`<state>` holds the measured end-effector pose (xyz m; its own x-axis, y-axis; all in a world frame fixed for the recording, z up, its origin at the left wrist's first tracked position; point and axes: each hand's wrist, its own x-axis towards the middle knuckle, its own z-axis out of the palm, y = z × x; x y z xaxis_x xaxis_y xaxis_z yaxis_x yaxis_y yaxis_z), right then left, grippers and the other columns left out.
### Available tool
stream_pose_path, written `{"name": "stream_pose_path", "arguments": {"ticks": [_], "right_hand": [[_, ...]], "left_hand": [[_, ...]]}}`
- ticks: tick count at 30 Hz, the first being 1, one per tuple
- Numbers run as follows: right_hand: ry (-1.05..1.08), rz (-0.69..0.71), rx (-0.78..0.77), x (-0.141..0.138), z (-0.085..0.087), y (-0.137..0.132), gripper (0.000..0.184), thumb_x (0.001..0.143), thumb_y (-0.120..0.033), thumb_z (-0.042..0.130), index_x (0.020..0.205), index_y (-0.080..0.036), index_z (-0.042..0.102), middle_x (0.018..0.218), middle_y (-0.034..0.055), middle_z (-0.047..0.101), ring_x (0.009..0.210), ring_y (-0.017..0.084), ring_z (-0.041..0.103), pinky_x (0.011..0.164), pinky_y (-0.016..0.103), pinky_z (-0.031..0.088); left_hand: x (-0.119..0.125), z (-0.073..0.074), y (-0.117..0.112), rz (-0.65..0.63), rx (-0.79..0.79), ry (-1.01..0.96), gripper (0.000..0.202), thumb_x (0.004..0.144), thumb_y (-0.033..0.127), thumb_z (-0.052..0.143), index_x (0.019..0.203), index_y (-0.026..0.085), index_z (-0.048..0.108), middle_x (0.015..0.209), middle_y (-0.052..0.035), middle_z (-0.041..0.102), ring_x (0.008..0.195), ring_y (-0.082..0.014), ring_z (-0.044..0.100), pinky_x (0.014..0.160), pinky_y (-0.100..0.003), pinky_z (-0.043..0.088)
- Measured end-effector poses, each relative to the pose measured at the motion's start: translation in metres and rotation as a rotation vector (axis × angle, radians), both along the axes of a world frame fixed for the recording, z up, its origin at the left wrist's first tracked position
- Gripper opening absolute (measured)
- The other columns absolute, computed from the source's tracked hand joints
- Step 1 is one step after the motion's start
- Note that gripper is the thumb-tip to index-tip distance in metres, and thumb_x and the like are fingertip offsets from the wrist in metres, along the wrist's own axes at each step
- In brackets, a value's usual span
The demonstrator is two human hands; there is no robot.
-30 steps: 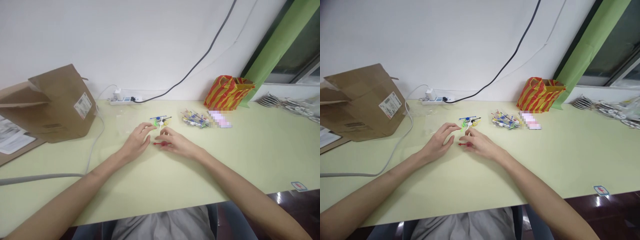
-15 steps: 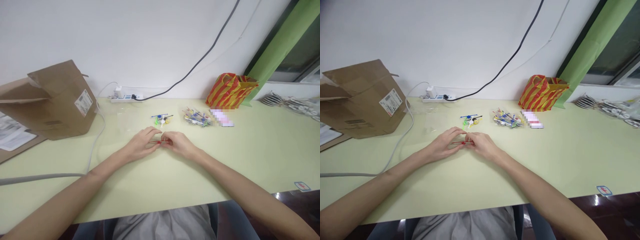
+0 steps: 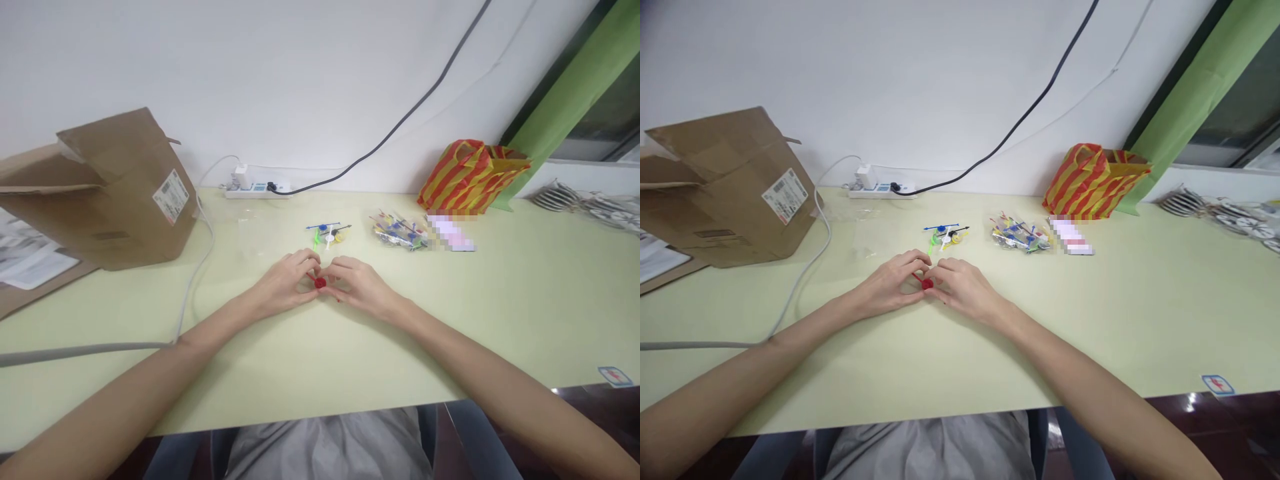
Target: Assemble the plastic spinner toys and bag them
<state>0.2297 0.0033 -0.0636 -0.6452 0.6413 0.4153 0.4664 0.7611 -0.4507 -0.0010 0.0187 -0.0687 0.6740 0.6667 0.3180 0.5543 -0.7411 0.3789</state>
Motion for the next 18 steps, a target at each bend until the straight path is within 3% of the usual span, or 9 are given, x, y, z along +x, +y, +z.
{"name": "stream_pose_path", "arguments": {"ticks": [6,11,15,18], "right_hand": [[0.025,0.011,-0.018,-0.0002,-0.0049,0.0016,0.008,0.098,-0.023,0.062,0.103,-0.021,0.067,0.089,0.0053,0.069,0.088,0.021,0.062,0.079,0.032,0.046],[-0.023,0.017,-0.032,-0.0005,-0.0043,-0.0014,0.020,0.099,-0.017,0.055,0.114,-0.022,0.067,0.093,0.0061,0.072,0.083,0.021,0.064,0.075,0.031,0.045],[-0.029,0.032,-0.013,0.0005,-0.0045,-0.0022,0.027,0.100,-0.017,0.051,0.121,-0.026,0.066,0.097,0.0054,0.073,0.082,0.020,0.065,0.073,0.028,0.043],[-0.029,0.049,-0.002,0.0023,-0.0044,-0.0013,0.023,0.100,-0.016,0.049,0.109,-0.023,0.068,0.095,0.0051,0.072,0.080,0.018,0.065,0.071,0.026,0.042]], "left_hand": [[0.0019,0.0042,-0.0016,0.003,0.042,-0.017,0.012,0.091,0.033,0.063,0.096,0.022,0.060,0.112,-0.0063,0.064,0.099,-0.0222,0.062,0.086,-0.035,0.048],[0.0027,0.0066,-0.0016,-0.013,0.034,-0.049,0.008,0.091,0.028,0.061,0.087,0.022,0.057,0.107,-0.0056,0.065,0.095,-0.0214,0.062,0.083,-0.034,0.047],[0.0011,0.0052,-0.0013,-0.026,0.000,-0.054,0.010,0.093,0.031,0.061,0.095,0.022,0.059,0.104,-0.0057,0.067,0.093,-0.0216,0.064,0.081,-0.034,0.049],[-0.0001,0.0030,-0.0015,-0.004,-0.002,-0.073,0.019,0.094,0.031,0.060,0.110,0.022,0.060,0.110,-0.0062,0.070,0.099,-0.0228,0.066,0.086,-0.036,0.051]]}}
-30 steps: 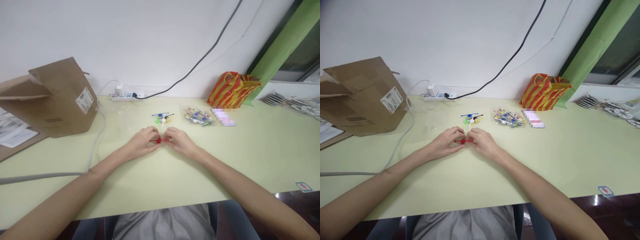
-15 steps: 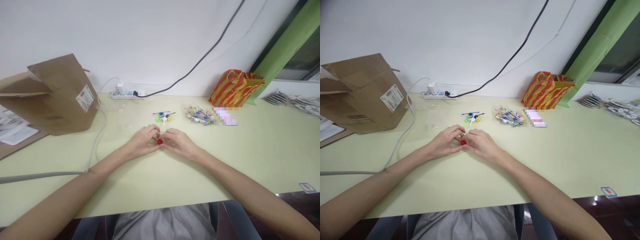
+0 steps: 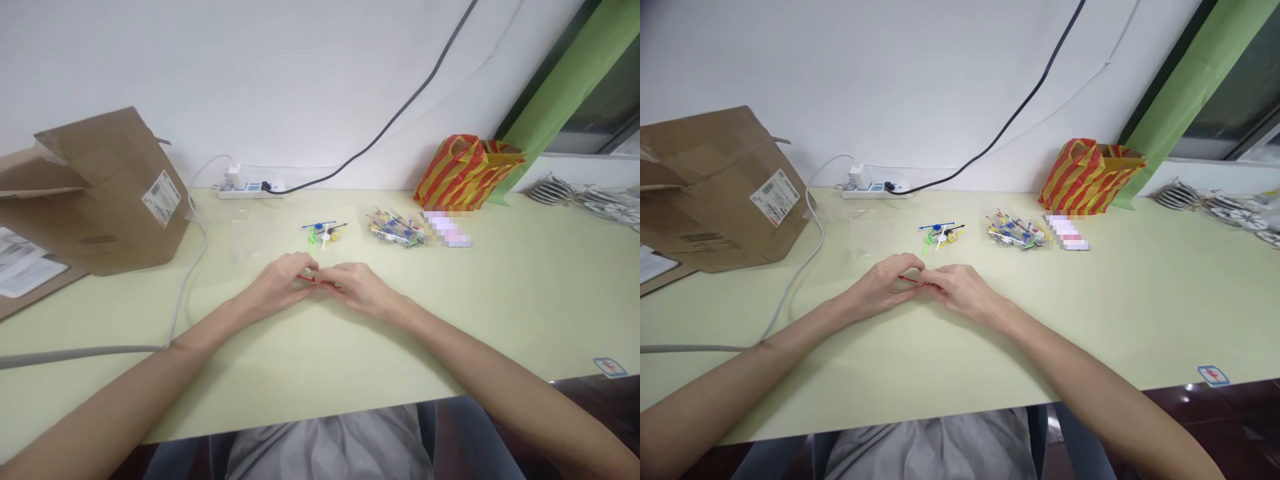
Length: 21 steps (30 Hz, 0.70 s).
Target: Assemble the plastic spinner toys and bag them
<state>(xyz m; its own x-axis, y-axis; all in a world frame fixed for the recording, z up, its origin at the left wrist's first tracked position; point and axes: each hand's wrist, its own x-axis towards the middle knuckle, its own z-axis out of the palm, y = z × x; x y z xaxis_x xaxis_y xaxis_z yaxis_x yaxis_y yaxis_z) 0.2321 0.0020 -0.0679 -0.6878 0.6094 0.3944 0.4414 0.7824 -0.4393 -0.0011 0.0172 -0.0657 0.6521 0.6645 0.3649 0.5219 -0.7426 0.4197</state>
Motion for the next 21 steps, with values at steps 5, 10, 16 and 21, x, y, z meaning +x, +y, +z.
{"name": "stream_pose_path", "arguments": {"ticks": [5,10,16,21], "right_hand": [[0.037,0.003,-0.001,0.0007,0.0012,-0.0002,0.020,0.097,-0.009,0.047,0.103,-0.020,0.063,0.101,0.0046,0.073,0.081,0.016,0.065,0.071,0.025,0.042],[0.050,-0.079,-0.001,-0.0008,0.0005,-0.0002,0.021,0.101,-0.013,0.046,0.116,-0.022,0.058,0.107,0.0052,0.074,0.086,0.018,0.066,0.076,0.027,0.044],[0.069,-0.106,0.075,0.0009,-0.0037,0.0064,0.018,0.101,-0.011,0.048,0.105,-0.021,0.062,0.098,0.0059,0.074,0.090,0.021,0.065,0.086,0.033,0.043],[0.079,-0.094,0.090,0.0011,-0.0031,0.0076,0.022,0.095,-0.003,0.046,0.094,-0.020,0.061,0.091,0.0052,0.071,0.086,0.019,0.064,0.088,0.034,0.043]], "left_hand": [[0.0005,-0.0001,-0.0013,-0.028,0.057,0.008,0.022,0.099,0.020,0.049,0.117,0.021,0.062,0.111,-0.0062,0.073,0.102,-0.0210,0.068,0.090,-0.035,0.051],[0.0012,0.0012,-0.0015,0.007,0.058,-0.022,0.014,0.098,0.023,0.053,0.107,0.021,0.065,0.096,-0.0035,0.072,0.087,-0.0181,0.066,0.077,-0.030,0.050],[-0.0006,0.0018,0.0003,0.015,0.012,-0.077,0.016,0.097,0.028,0.061,0.110,0.021,0.065,0.090,-0.0008,0.068,0.082,-0.0158,0.064,0.077,-0.029,0.049],[-0.0005,0.0056,-0.0010,-0.026,0.032,-0.072,0.012,0.098,0.029,0.060,0.103,0.020,0.066,0.089,-0.0015,0.068,0.081,-0.0154,0.063,0.075,-0.029,0.048]]}}
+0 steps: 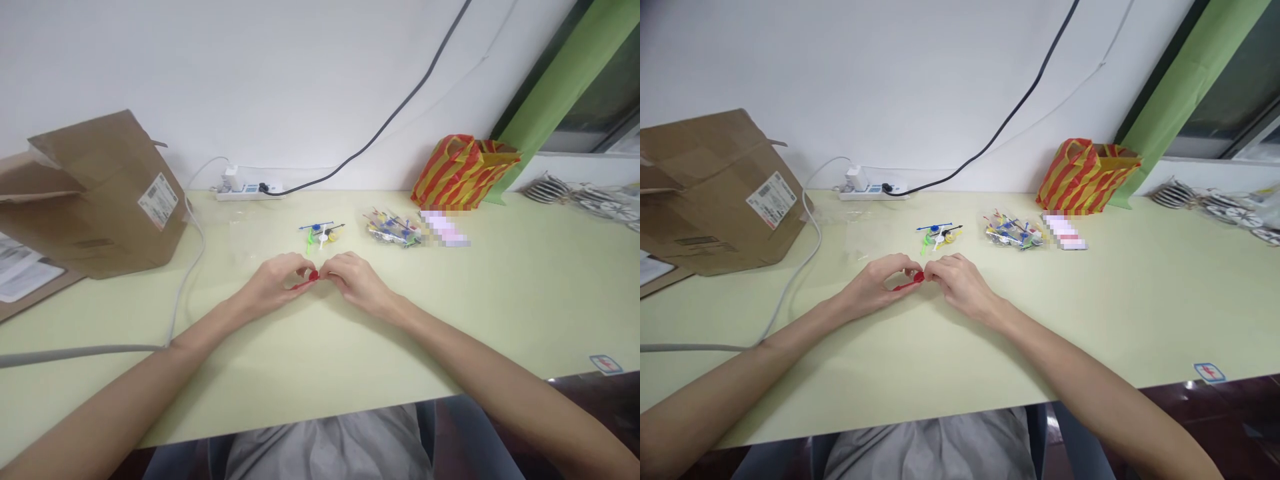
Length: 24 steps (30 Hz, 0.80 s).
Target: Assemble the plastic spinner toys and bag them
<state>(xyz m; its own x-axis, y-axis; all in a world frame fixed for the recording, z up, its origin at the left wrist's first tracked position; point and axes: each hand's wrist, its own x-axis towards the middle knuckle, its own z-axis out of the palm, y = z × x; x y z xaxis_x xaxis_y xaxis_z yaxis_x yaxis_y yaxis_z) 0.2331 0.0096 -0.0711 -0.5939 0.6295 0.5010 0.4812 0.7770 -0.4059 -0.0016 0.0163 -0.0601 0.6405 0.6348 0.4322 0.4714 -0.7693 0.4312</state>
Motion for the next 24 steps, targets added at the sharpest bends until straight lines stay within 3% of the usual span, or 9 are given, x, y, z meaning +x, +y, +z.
{"name": "stream_pose_path", "arguments": {"ticks": [4,8,14,20,24], "right_hand": [[0.058,0.064,0.001,-0.002,0.007,-0.005,0.012,0.099,-0.014,0.052,0.105,-0.020,0.060,0.103,0.0073,0.072,0.098,0.021,0.064,0.091,0.034,0.044],[0.104,0.118,-0.017,-0.003,0.012,-0.011,0.022,0.105,-0.023,0.047,0.125,-0.022,0.056,0.119,0.0085,0.072,0.104,0.021,0.065,0.095,0.036,0.044],[0.180,0.114,-0.310,-0.005,0.015,-0.017,0.010,0.105,-0.029,0.049,0.104,-0.022,0.055,0.089,0.0022,0.074,0.080,0.017,0.066,0.081,0.030,0.048],[0.353,0.138,-0.653,-0.008,0.013,-0.015,0.011,0.099,-0.028,0.055,0.092,-0.022,0.049,0.072,-0.0013,0.068,0.065,0.014,0.062,0.069,0.027,0.049],[0.417,0.272,-0.844,-0.009,0.009,-0.011,0.020,0.100,-0.038,0.055,0.092,-0.021,0.048,0.066,-0.0033,0.061,0.055,0.013,0.055,0.056,0.025,0.045]], "left_hand": [[0.000,0.002,-0.002,-0.005,0.039,0.005,0.012,0.098,0.031,0.059,0.100,0.020,0.063,0.090,-0.0025,0.068,0.081,-0.0162,0.063,0.075,-0.030,0.048],[0.000,0.001,-0.002,-0.005,0.047,0.001,0.014,0.099,0.033,0.058,0.097,0.019,0.059,0.091,-0.0031,0.068,0.082,-0.0171,0.064,0.075,-0.030,0.048],[0.003,-0.002,-0.005,-0.036,0.063,0.037,0.015,0.100,0.032,0.056,0.094,0.019,0.059,0.090,-0.0037,0.067,0.081,-0.0176,0.062,0.073,-0.030,0.046],[0.011,0.006,-0.012,-0.103,-0.258,-0.069,0.019,0.103,0.033,0.052,0.096,0.019,0.064,0.092,-0.0023,0.067,0.083,-0.0148,0.061,0.079,-0.027,0.047],[0.013,0.010,-0.015,-0.131,-0.396,-0.081,0.019,0.102,0.034,0.055,0.095,0.019,0.065,0.089,-0.0009,0.069,0.079,-0.0134,0.060,0.077,-0.026,0.047]]}}
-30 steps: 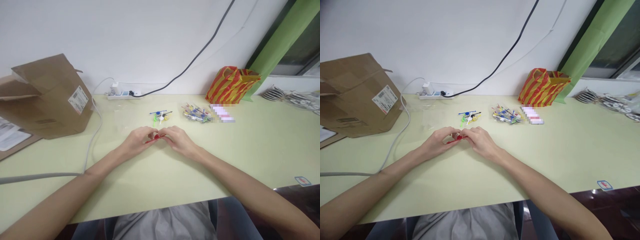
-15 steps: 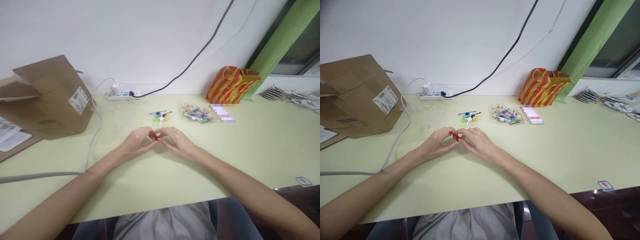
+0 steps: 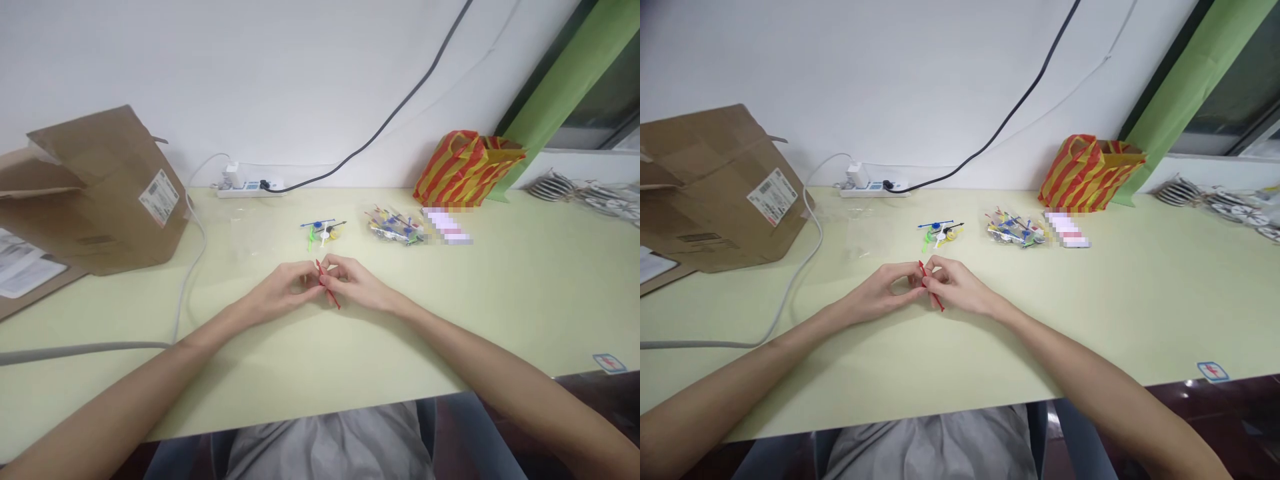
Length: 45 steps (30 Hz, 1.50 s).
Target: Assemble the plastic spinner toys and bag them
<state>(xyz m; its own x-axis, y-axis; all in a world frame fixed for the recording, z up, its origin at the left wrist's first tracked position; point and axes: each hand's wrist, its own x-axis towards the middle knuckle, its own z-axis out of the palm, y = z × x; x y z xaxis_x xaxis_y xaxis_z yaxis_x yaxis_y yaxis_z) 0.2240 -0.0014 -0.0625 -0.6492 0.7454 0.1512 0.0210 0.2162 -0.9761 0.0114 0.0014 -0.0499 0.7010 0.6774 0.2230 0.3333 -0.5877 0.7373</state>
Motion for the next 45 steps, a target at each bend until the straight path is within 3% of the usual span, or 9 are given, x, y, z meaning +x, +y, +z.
{"name": "stream_pose_path", "arguments": {"ticks": [12,16,20,25,29,35,40,45], "right_hand": [[0.021,0.146,-0.108,0.006,-0.007,0.013,0.044,0.094,-0.063,0.058,0.089,-0.022,0.044,0.057,-0.0082,0.047,0.050,0.010,0.038,0.052,0.023,0.033],[0.003,0.007,-0.057,0.011,-0.009,0.022,0.036,0.095,-0.055,0.060,0.092,-0.022,0.046,0.059,-0.0074,0.053,0.050,0.010,0.042,0.052,0.023,0.034],[-0.049,-0.204,0.061,0.014,-0.013,0.032,0.024,0.097,-0.044,0.056,0.096,-0.020,0.052,0.060,-0.0066,0.054,0.049,0.010,0.041,0.050,0.023,0.031],[-0.364,-0.416,0.458,0.020,-0.017,0.037,0.010,0.096,-0.023,0.054,0.099,-0.018,0.062,0.075,-0.0010,0.062,0.064,0.012,0.051,0.062,0.024,0.034],[-0.547,-0.355,0.639,0.021,-0.018,0.033,0.018,0.095,-0.014,0.053,0.105,-0.019,0.067,0.091,0.0024,0.067,0.074,0.013,0.054,0.067,0.024,0.034],[-0.572,-0.344,0.634,0.021,-0.019,0.034,0.024,0.094,-0.013,0.057,0.116,-0.018,0.067,0.091,0.0022,0.065,0.077,0.014,0.056,0.070,0.025,0.037],[-0.678,-0.379,0.698,0.025,-0.016,0.037,0.018,0.094,-0.009,0.055,0.097,-0.017,0.071,0.095,0.0061,0.067,0.087,0.018,0.058,0.072,0.027,0.037],[-0.709,-0.343,0.777,0.024,-0.015,0.037,0.025,0.093,-0.004,0.053,0.100,-0.016,0.073,0.099,0.0098,0.070,0.100,0.023,0.059,0.081,0.032,0.040]], "left_hand": [[-0.003,-0.004,0.002,0.049,-0.070,0.058,0.018,0.089,0.031,0.063,0.077,0.017,0.063,0.066,0.0026,0.055,0.060,-0.0106,0.049,0.058,-0.023,0.041],[-0.009,-0.008,0.010,0.105,-0.041,0.063,0.021,0.090,0.037,0.066,0.081,0.017,0.067,0.070,0.0008,0.060,0.065,-0.0121,0.053,0.062,-0.024,0.045],[-0.010,-0.009,0.015,0.142,0.024,0.033,0.020,0.092,0.037,0.066,0.101,0.020,0.073,0.090,-0.0026,0.071,0.076,-0.0140,0.060,0.072,-0.026,0.050],[-0.011,-0.011,0.015,0.069,0.054,0.035,0.019,0.094,0.037,0.066,0.101,0.022,0.075,0.108,-0.0063,0.070,0.094,-0.0178,0.066,0.086,-0.031,0.054],[-0.014,-0.013,0.018,0.045,0.177,0.136,0.017,0.094,0.038,0.068,0.098,0.024,0.075,0.114,-0.0064,0.066,0.105,-0.0207,0.064,0.095,-0.035,0.051],[-0.018,-0.016,0.025,0.057,0.307,0.211,0.027,0.094,0.045,0.067,0.113,0.026,0.072,0.116,-0.0079,0.064,0.108,-0.0240,0.061,0.095,-0.039,0.050],[-0.016,-0.014,0.023,0.093,0.287,0.214,0.025,0.095,0.043,0.065,0.108,0.022,0.065,0.096,-0.0042,0.066,0.091,-0.0209,0.063,0.084,-0.035,0.049],[-0.015,-0.015,0.019,0.156,0.223,0.235,0.022,0.095,0.043,0.063,0.101,0.022,0.061,0.090,-0.0019,0.066,0.084,-0.0196,0.063,0.078,-0.034,0.049]]}}
